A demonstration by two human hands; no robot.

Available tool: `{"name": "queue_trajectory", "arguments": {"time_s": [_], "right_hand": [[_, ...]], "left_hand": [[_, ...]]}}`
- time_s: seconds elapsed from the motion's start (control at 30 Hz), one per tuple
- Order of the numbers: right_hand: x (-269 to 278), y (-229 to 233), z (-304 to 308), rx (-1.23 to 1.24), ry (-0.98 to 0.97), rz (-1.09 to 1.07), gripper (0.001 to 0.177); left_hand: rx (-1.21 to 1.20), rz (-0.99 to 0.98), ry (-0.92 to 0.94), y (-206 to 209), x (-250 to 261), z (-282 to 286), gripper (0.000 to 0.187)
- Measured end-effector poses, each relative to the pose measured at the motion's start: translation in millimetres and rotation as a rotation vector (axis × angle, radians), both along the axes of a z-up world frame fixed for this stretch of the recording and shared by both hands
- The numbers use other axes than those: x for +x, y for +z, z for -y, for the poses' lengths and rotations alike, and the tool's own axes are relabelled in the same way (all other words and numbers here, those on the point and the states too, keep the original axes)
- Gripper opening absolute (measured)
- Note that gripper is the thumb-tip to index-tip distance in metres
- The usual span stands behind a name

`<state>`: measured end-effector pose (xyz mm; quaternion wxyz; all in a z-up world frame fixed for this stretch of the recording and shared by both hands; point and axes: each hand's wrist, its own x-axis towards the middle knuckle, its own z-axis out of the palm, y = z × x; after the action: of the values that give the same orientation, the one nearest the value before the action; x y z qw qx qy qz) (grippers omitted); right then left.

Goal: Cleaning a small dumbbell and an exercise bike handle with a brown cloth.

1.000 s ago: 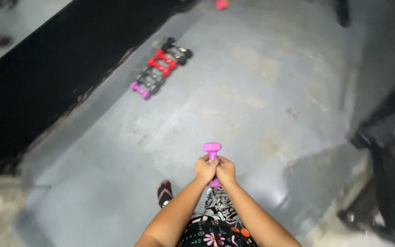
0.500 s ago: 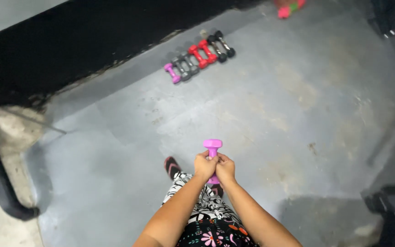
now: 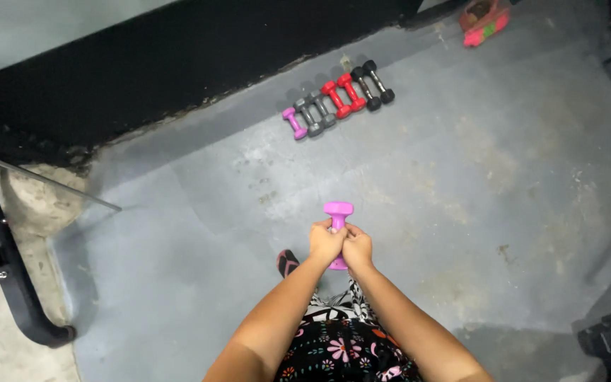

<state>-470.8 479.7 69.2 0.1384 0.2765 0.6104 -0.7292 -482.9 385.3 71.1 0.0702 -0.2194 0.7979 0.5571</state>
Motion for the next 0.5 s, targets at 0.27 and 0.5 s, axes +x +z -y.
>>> {"name": "queue_trajectory", "arguments": {"time_s": [0.27, 0.5], "right_hand": [[-54, -11, 39, 0.01, 0.068, -0.019, 0.043], [-114, -47, 34, 0.052, 0.214, 0.0, 0.041]], "left_hand": [[-0.04, 0.009, 0.059, -14, -45, 41, 0.051], [-0.01, 0.022, 0.177, -27, -93, 45, 0.052]]}}
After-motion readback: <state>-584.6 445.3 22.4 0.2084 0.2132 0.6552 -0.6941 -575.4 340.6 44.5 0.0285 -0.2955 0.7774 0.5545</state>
